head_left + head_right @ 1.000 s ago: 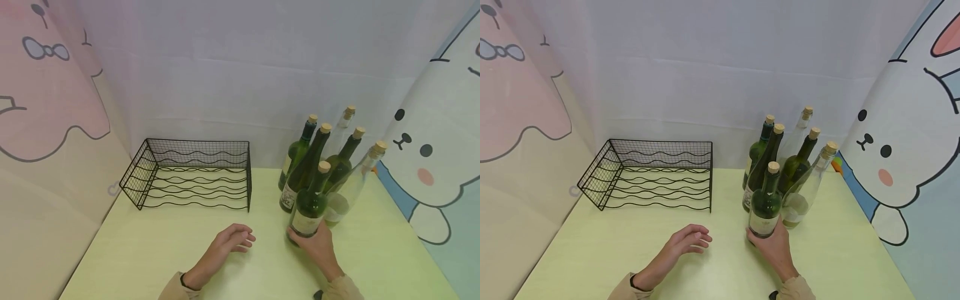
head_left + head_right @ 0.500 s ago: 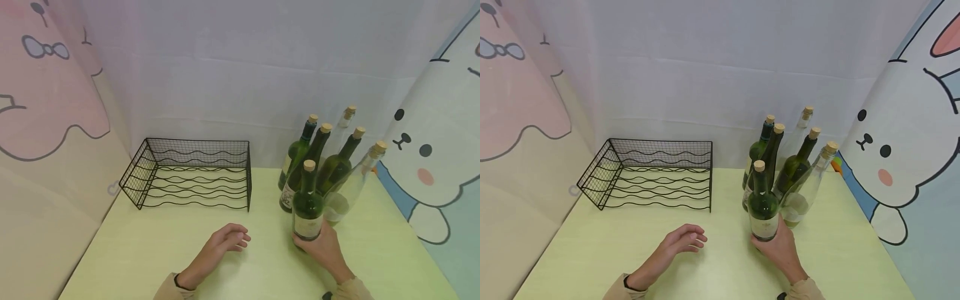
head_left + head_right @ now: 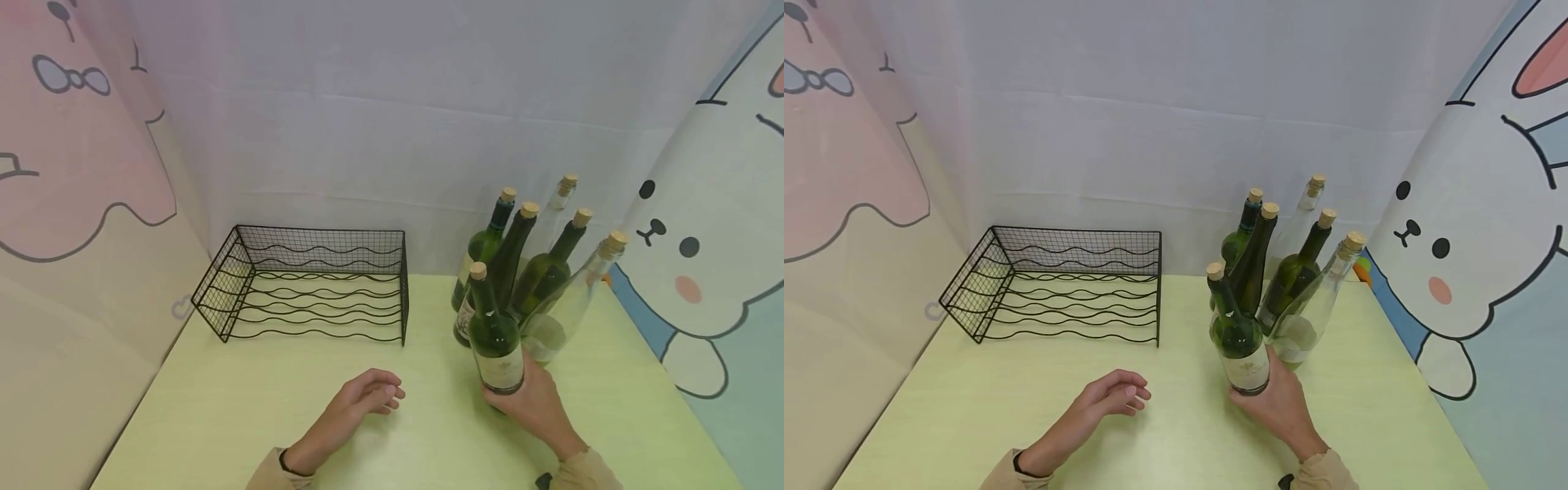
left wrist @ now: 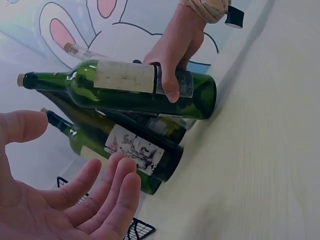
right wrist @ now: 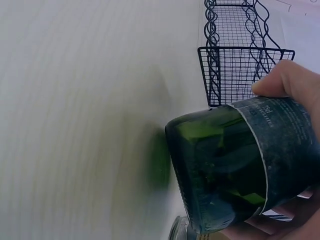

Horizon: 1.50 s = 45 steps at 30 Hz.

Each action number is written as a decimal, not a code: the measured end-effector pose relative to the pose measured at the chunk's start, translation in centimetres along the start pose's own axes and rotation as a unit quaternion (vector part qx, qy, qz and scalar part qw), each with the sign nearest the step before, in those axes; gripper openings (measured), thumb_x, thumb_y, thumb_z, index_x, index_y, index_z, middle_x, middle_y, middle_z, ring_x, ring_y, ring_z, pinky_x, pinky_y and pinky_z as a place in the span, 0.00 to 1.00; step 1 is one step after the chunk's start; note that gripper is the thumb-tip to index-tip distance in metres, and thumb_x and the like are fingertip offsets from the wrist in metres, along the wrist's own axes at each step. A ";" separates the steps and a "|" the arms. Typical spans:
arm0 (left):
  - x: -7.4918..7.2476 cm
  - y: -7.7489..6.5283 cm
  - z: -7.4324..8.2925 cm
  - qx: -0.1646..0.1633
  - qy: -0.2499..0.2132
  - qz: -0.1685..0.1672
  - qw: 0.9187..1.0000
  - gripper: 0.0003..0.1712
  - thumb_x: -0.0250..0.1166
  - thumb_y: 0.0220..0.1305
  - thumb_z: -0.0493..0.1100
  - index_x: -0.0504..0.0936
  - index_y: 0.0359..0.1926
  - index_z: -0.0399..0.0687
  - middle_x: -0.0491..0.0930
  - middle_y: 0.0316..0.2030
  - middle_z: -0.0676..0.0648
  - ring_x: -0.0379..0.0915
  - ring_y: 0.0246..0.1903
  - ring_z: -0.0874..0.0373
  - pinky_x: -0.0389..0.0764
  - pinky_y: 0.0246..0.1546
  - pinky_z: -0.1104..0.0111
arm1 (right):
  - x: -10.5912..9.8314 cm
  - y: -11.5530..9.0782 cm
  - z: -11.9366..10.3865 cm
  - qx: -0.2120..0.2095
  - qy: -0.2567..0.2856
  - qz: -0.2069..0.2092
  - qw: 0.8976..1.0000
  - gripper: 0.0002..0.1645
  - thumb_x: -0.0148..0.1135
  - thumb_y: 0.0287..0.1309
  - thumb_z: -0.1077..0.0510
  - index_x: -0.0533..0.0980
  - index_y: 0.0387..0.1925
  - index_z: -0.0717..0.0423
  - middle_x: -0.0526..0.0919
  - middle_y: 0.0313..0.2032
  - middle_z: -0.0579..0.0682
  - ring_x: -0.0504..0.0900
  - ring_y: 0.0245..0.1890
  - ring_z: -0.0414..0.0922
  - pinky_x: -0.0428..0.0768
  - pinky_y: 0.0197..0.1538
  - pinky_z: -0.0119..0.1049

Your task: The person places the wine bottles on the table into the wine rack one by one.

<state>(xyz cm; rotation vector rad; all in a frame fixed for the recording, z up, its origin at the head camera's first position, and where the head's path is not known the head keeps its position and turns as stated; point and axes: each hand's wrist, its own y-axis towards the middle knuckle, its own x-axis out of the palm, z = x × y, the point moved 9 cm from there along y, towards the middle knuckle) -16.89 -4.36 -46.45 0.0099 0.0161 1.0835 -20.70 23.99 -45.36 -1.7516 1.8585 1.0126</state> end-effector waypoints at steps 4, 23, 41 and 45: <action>-0.1 -0.1 -0.2 -0.005 0.002 -0.002 1.000 0.18 0.52 0.76 0.47 0.73 0.57 0.39 0.78 0.51 0.36 0.77 0.50 0.41 0.79 0.51 0.63 | -0.2 0.0 0.1 -0.010 -0.015 -0.003 1.000 0.44 0.82 0.35 0.52 0.69 0.57 0.50 0.81 0.36 0.48 0.79 0.34 0.44 0.76 0.36 0.44; 0.4 -1.5 0.7 0.002 0.037 -0.006 0.999 0.13 0.54 0.75 0.46 0.75 0.54 0.48 0.79 0.49 0.40 0.79 0.47 0.49 0.78 0.52 0.66 | -1.4 -0.4 -0.5 -0.042 -0.080 -0.014 0.996 0.40 0.83 0.29 0.49 0.73 0.49 0.47 0.81 0.34 0.44 0.78 0.31 0.43 0.74 0.33 0.43; -0.1 -2.4 7.3 0.120 0.115 0.077 0.983 0.09 0.59 0.72 0.46 0.81 0.50 0.60 0.84 0.42 0.56 0.81 0.43 0.58 0.79 0.49 0.65 | -1.4 0.0 -2.2 -0.118 -0.138 -0.089 0.979 0.45 0.84 0.22 0.49 0.76 0.52 0.42 0.81 0.40 0.37 0.76 0.35 0.37 0.75 0.34 0.40; 0.5 -2.2 8.9 0.131 0.120 0.043 0.983 0.09 0.59 0.72 0.45 0.80 0.50 0.62 0.83 0.43 0.56 0.81 0.44 0.60 0.79 0.49 0.65 | -1.2 0.0 -2.4 -0.127 -0.151 -0.099 0.975 0.46 0.84 0.21 0.48 0.76 0.53 0.40 0.81 0.44 0.37 0.77 0.38 0.36 0.76 0.35 0.39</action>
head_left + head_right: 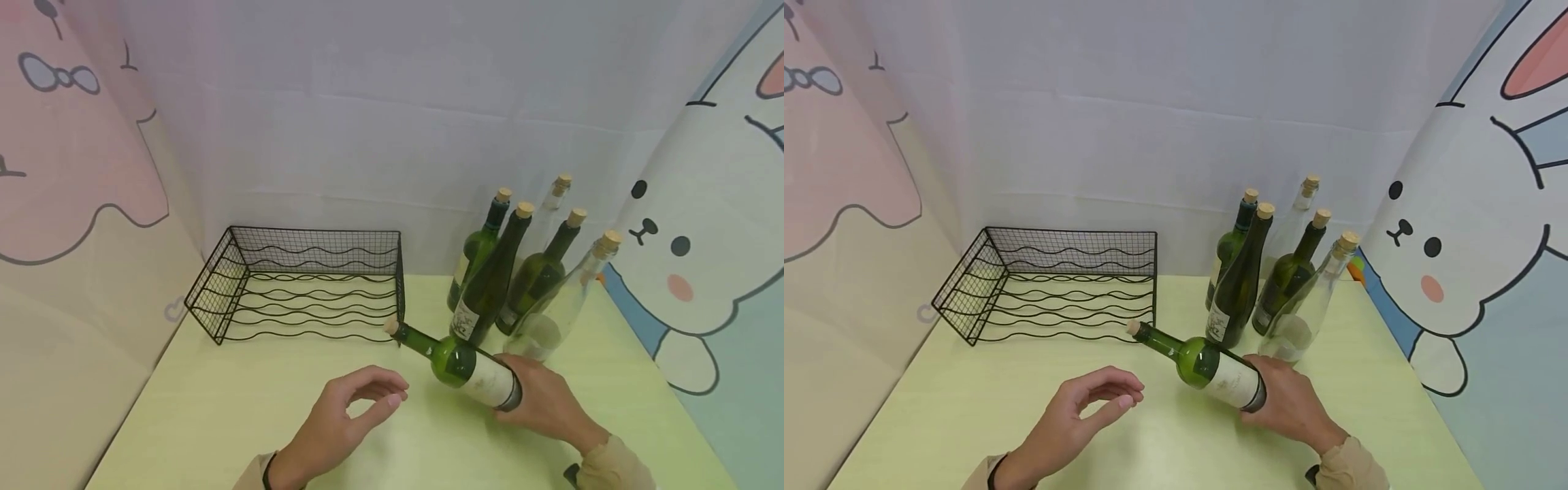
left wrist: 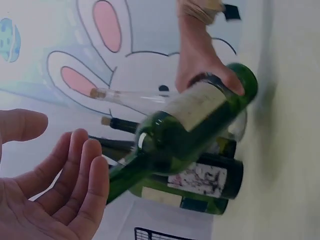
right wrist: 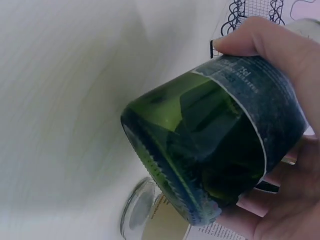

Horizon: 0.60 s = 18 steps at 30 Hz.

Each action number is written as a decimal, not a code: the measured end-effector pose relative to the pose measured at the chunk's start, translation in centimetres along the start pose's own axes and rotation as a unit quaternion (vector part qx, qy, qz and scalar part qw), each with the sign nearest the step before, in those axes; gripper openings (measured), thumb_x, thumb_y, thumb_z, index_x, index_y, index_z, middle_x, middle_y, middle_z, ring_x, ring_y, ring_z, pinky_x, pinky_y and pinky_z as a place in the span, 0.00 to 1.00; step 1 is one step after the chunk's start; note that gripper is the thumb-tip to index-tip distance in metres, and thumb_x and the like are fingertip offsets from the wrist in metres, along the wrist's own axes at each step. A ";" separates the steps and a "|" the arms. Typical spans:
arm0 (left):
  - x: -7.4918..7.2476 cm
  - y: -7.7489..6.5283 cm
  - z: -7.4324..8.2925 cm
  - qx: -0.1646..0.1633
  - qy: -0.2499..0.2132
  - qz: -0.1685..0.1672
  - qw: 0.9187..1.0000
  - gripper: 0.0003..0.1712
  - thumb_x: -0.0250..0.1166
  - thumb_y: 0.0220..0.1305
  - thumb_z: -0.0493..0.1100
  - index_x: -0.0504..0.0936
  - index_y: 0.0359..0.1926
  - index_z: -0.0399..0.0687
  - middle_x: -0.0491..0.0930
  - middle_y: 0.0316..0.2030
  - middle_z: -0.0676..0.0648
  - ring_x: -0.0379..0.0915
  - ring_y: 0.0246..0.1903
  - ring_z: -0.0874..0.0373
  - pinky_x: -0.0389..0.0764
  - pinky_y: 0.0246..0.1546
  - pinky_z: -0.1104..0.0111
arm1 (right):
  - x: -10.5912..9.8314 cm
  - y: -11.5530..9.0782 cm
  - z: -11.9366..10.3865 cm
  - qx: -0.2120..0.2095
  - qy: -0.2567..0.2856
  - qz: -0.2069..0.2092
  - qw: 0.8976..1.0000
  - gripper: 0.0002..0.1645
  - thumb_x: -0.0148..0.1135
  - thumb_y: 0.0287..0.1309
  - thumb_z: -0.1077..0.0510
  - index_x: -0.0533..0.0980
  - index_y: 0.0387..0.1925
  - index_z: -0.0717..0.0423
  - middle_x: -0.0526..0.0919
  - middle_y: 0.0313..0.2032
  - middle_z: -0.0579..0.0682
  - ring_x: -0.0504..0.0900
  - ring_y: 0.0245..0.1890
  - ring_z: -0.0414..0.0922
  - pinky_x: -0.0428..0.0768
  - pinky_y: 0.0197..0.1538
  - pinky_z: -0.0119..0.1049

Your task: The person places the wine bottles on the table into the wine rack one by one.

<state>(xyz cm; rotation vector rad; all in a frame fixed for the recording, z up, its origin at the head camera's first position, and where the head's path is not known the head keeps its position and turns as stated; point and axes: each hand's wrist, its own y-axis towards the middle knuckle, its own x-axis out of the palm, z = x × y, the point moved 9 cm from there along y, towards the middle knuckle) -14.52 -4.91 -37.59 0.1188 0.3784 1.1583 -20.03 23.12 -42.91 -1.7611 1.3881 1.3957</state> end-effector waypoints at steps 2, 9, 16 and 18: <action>-0.1 0.4 1.0 0.008 -0.002 -0.014 1.000 0.09 0.59 0.72 0.45 0.80 0.50 0.62 0.83 0.44 0.56 0.81 0.45 0.60 0.79 0.48 0.65 | 0.1 0.1 -0.2 -0.009 -0.009 -0.006 1.000 0.47 0.84 0.22 0.47 0.76 0.54 0.42 0.81 0.46 0.38 0.77 0.39 0.36 0.76 0.35 0.38; 0.0 1.9 4.2 0.085 0.131 -0.060 0.986 0.16 0.61 0.70 0.52 0.74 0.57 0.69 0.77 0.51 0.63 0.73 0.52 0.66 0.75 0.54 0.66 | 0.0 0.5 -1.2 -0.046 -0.037 -0.032 0.998 0.46 0.82 0.23 0.45 0.75 0.54 0.40 0.79 0.40 0.33 0.75 0.34 0.34 0.72 0.29 0.35; 1.7 2.3 2.9 0.092 0.242 -0.176 0.950 0.27 0.60 0.69 0.60 0.66 0.65 0.64 0.67 0.61 0.62 0.65 0.61 0.64 0.71 0.60 0.61 | 0.1 0.5 -2.4 -0.101 -0.042 -0.063 0.992 0.45 0.81 0.22 0.45 0.76 0.52 0.39 0.77 0.37 0.31 0.73 0.32 0.32 0.71 0.28 0.32; 1.8 2.4 2.2 0.088 0.267 -0.192 0.940 0.30 0.59 0.68 0.62 0.66 0.66 0.62 0.66 0.62 0.61 0.64 0.61 0.64 0.70 0.60 0.61 | 0.2 0.5 -2.7 -0.108 -0.042 -0.078 0.990 0.44 0.81 0.23 0.45 0.76 0.52 0.39 0.77 0.38 0.31 0.73 0.32 0.32 0.71 0.27 0.32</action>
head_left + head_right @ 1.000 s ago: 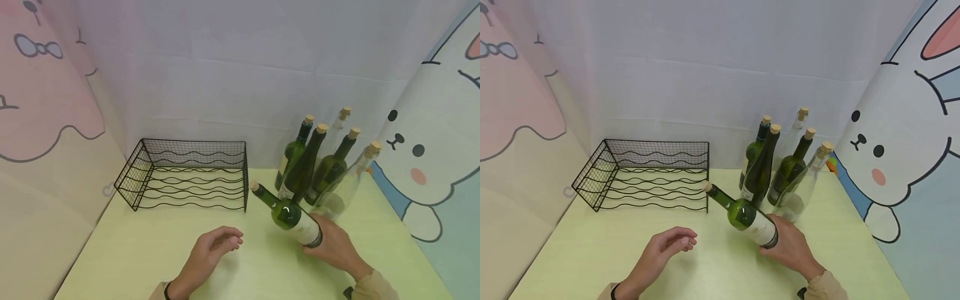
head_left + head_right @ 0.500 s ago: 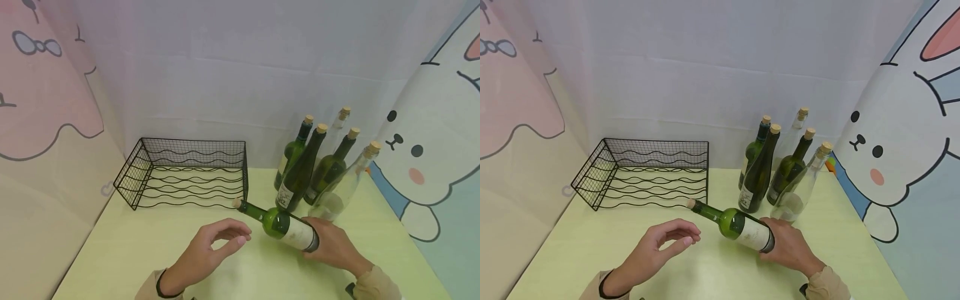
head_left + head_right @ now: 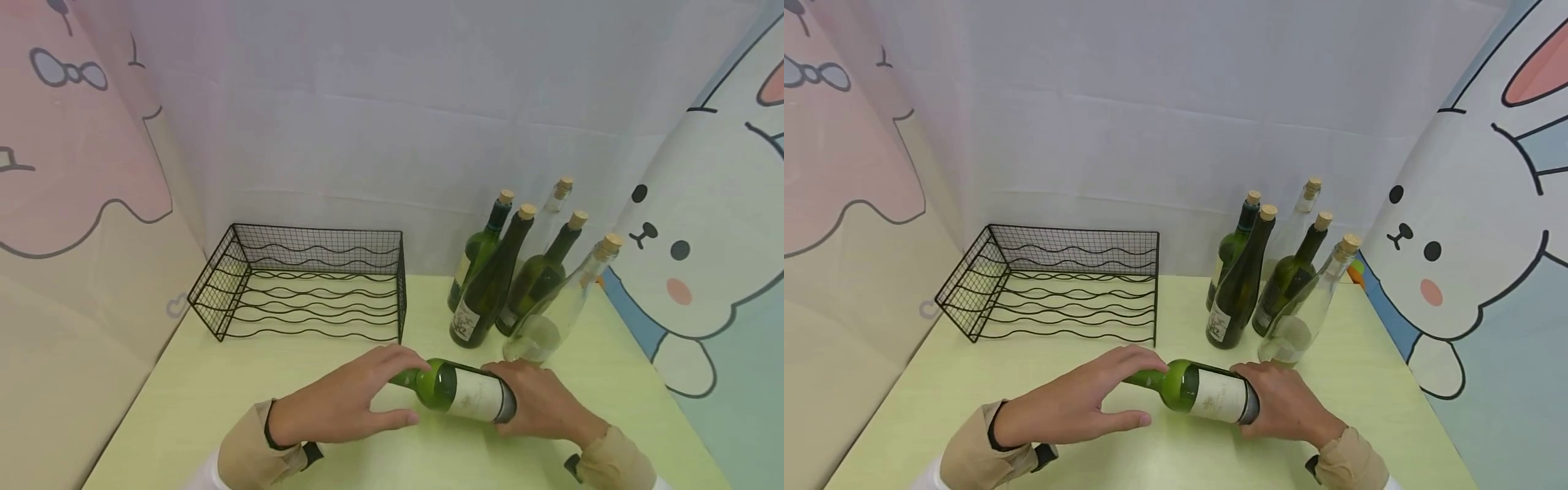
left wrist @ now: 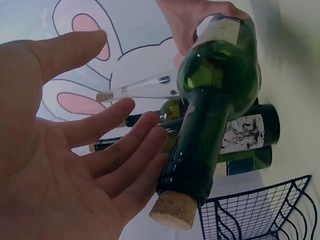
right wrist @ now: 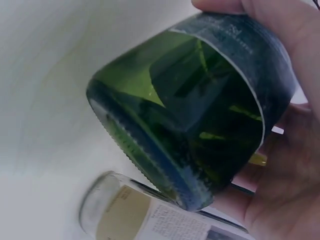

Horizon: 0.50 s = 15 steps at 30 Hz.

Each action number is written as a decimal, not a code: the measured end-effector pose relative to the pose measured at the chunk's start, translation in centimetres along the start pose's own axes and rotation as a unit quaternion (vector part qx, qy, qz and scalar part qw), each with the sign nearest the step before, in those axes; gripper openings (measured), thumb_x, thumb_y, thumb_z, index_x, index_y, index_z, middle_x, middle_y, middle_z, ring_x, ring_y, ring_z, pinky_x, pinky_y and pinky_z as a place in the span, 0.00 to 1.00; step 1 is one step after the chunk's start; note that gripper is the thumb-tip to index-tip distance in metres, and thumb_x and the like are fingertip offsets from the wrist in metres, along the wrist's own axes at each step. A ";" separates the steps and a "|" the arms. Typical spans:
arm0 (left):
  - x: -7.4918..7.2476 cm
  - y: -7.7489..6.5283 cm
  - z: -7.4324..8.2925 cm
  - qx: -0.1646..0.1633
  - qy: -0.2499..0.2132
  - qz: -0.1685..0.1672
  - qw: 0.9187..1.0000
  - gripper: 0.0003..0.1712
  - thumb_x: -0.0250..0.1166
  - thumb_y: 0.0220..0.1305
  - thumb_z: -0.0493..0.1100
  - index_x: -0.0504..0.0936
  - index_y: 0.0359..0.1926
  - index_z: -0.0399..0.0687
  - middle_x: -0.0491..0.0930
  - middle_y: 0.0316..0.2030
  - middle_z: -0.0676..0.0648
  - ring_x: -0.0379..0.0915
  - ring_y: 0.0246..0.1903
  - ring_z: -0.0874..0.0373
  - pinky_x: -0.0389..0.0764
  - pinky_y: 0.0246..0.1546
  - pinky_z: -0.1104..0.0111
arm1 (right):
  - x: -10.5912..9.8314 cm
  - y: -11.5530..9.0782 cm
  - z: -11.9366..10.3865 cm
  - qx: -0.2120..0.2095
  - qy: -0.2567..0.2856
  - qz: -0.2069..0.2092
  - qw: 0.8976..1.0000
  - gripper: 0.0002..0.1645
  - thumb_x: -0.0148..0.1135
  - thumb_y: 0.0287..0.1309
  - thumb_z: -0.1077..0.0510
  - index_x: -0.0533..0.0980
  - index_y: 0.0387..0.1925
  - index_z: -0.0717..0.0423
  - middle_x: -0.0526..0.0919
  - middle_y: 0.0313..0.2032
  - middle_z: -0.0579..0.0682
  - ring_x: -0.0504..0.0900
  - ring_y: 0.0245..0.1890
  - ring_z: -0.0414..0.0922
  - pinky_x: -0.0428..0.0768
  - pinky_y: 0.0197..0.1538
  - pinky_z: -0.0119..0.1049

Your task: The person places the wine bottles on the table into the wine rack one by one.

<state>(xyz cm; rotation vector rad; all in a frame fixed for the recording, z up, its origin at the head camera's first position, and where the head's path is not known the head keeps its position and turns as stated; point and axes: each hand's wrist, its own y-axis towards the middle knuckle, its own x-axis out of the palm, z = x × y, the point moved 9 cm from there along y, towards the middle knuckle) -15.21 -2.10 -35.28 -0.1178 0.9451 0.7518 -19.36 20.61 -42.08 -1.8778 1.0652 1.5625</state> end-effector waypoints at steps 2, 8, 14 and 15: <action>0.5 0.0 -0.7 -0.009 0.022 -0.019 1.000 0.33 0.59 0.67 0.63 0.64 0.68 0.62 0.64 0.64 0.60 0.62 0.63 0.63 0.70 0.61 0.61 | 0.0 0.1 -0.2 -0.005 0.004 -0.014 1.000 0.44 0.81 0.24 0.46 0.76 0.53 0.40 0.77 0.38 0.31 0.73 0.32 0.32 0.71 0.27 0.32; 2.2 -0.3 -2.4 -0.043 0.051 -0.081 0.994 0.41 0.59 0.65 0.67 0.57 0.73 0.61 0.60 0.70 0.57 0.57 0.68 0.60 0.67 0.64 0.58 | -0.3 0.2 -0.8 -0.028 0.007 -0.043 0.999 0.41 0.80 0.26 0.46 0.77 0.51 0.39 0.77 0.37 0.29 0.73 0.32 0.32 0.71 0.26 0.31; 3.6 -0.4 -3.7 -0.094 0.079 -0.124 0.985 0.46 0.57 0.63 0.71 0.54 0.75 0.59 0.60 0.70 0.56 0.58 0.69 0.59 0.67 0.64 0.58 | -0.8 0.2 -1.4 -0.053 0.013 -0.053 0.997 0.39 0.80 0.25 0.47 0.76 0.49 0.34 0.76 0.36 0.26 0.72 0.31 0.31 0.71 0.27 0.31; 3.8 -0.3 -3.8 -0.104 0.080 -0.130 0.983 0.47 0.58 0.63 0.71 0.55 0.75 0.59 0.60 0.70 0.55 0.58 0.68 0.59 0.67 0.64 0.58 | -0.8 0.2 -1.5 -0.054 0.010 -0.055 0.997 0.39 0.80 0.25 0.47 0.76 0.49 0.34 0.76 0.36 0.26 0.72 0.31 0.32 0.71 0.27 0.32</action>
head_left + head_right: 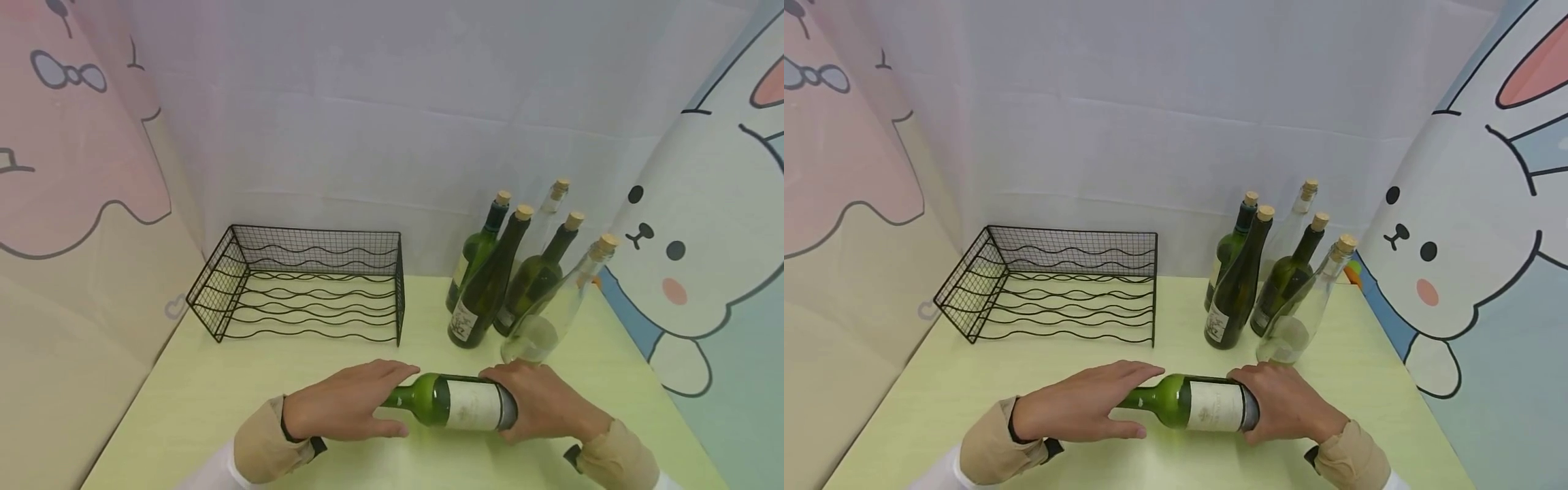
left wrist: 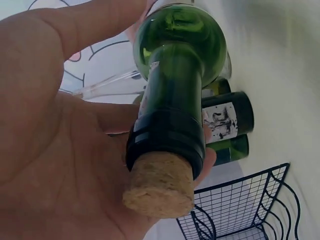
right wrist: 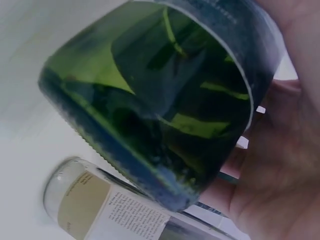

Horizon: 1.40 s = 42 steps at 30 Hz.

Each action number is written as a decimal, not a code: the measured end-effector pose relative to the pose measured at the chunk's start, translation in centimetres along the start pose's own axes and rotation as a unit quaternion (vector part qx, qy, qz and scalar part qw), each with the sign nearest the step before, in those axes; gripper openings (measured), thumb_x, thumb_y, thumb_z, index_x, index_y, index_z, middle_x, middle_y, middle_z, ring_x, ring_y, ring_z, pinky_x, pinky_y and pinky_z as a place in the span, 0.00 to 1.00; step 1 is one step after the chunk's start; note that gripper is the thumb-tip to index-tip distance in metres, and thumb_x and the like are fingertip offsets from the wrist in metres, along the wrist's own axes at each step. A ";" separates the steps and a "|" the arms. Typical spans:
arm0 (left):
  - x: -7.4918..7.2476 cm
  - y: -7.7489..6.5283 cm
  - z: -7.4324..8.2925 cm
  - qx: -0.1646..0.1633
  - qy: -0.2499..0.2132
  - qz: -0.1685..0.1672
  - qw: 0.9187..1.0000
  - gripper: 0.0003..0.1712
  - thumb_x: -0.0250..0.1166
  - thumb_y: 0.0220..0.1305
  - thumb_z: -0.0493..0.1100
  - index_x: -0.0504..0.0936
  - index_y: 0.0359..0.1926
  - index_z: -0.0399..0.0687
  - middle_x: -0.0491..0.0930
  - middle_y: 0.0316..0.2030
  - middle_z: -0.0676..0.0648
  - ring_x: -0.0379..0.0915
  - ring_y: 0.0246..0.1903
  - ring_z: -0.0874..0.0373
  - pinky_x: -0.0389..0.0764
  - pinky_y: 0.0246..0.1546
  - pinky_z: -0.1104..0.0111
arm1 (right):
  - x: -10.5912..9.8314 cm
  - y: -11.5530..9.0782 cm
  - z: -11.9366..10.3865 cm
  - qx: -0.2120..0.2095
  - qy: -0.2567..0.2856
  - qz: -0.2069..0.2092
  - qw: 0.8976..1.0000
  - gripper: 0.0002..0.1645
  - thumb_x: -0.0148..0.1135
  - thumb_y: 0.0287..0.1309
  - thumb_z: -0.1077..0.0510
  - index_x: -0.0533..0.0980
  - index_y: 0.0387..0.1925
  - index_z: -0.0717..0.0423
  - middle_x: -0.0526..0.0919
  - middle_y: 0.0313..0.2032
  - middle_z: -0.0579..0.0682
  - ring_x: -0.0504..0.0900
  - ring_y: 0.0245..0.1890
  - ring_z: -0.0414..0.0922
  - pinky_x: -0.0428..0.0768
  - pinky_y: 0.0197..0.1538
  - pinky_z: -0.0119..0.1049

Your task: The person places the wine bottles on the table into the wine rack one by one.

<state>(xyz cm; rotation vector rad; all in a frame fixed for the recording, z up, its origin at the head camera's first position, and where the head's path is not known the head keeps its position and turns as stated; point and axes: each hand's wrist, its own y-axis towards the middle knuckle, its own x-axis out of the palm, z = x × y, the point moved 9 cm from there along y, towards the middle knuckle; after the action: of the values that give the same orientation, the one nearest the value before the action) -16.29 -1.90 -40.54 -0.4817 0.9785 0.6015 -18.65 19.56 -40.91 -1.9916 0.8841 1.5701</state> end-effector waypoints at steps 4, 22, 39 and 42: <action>0.9 0.4 -0.4 -0.028 0.000 -0.027 0.999 0.49 0.60 0.61 0.71 0.57 0.75 0.55 0.63 0.69 0.53 0.62 0.66 0.59 0.71 0.61 0.59 | 0.0 0.1 -0.2 0.001 -0.010 -0.018 1.000 0.39 0.80 0.26 0.46 0.76 0.49 0.36 0.76 0.36 0.27 0.72 0.31 0.32 0.72 0.28 0.33; 3.7 1.5 -1.0 -0.031 -0.017 -0.051 0.998 0.30 0.66 0.61 0.64 0.73 0.57 0.54 0.73 0.30 0.63 0.69 0.27 0.68 0.72 0.30 0.72 | -0.1 0.0 -1.1 -0.005 -0.013 -0.058 0.998 0.38 0.80 0.25 0.45 0.76 0.47 0.38 0.76 0.36 0.28 0.72 0.31 0.32 0.72 0.30 0.33; 5.4 1.6 -1.1 -0.025 -0.099 -0.057 0.993 0.11 0.69 0.61 0.52 0.78 0.25 0.60 0.73 0.09 0.62 0.70 0.09 0.71 0.73 0.18 0.78 | 0.5 0.0 -2.0 -0.024 0.016 -0.079 0.996 0.37 0.79 0.27 0.48 0.76 0.47 0.36 0.76 0.36 0.28 0.72 0.31 0.30 0.73 0.29 0.32; 5.3 1.6 -1.1 -0.024 -0.101 -0.050 0.993 0.13 0.70 0.61 0.51 0.78 0.22 0.60 0.71 0.08 0.63 0.68 0.07 0.71 0.72 0.15 0.77 | 0.6 0.0 -2.1 -0.027 0.016 -0.073 0.997 0.37 0.79 0.26 0.47 0.76 0.47 0.36 0.76 0.35 0.27 0.72 0.31 0.30 0.72 0.29 0.32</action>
<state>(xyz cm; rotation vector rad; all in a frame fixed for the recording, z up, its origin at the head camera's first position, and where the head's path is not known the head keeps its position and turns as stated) -15.81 -0.11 -45.85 -0.4988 0.7445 0.5736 -17.14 17.94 -40.96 -2.0750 0.6985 1.4989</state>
